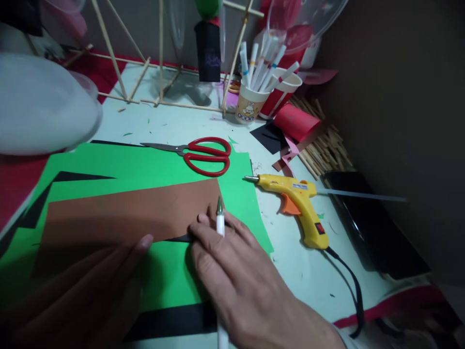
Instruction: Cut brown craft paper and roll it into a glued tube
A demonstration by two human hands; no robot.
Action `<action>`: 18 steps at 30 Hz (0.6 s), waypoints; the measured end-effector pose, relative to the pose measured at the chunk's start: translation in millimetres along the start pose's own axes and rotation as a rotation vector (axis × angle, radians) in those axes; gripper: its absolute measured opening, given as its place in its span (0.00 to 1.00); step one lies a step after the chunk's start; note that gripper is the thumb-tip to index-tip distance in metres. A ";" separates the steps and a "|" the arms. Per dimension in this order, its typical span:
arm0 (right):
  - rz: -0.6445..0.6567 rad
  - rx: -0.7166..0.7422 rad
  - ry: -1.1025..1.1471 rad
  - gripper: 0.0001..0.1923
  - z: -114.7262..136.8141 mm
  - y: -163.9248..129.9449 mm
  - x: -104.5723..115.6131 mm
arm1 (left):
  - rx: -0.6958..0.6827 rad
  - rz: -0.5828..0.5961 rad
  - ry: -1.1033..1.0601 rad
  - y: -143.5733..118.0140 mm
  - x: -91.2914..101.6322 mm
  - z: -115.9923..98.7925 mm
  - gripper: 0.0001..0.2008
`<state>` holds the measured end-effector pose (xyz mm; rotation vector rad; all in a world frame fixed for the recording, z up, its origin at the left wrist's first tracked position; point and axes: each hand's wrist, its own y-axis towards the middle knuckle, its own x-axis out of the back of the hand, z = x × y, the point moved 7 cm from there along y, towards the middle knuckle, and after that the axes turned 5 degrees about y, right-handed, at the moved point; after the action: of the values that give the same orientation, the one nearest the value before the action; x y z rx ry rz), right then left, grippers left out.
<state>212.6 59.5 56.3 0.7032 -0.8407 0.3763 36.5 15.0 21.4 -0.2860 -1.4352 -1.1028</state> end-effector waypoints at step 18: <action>-0.041 0.112 -0.097 0.17 13.2 -20.0 -12.5 | -0.020 0.034 0.230 57.0 -1.1 -33.3 0.10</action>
<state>208.9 35.5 44.4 0.8474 -0.9007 0.3562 99.9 19.9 39.1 -0.1899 -1.2124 -1.0862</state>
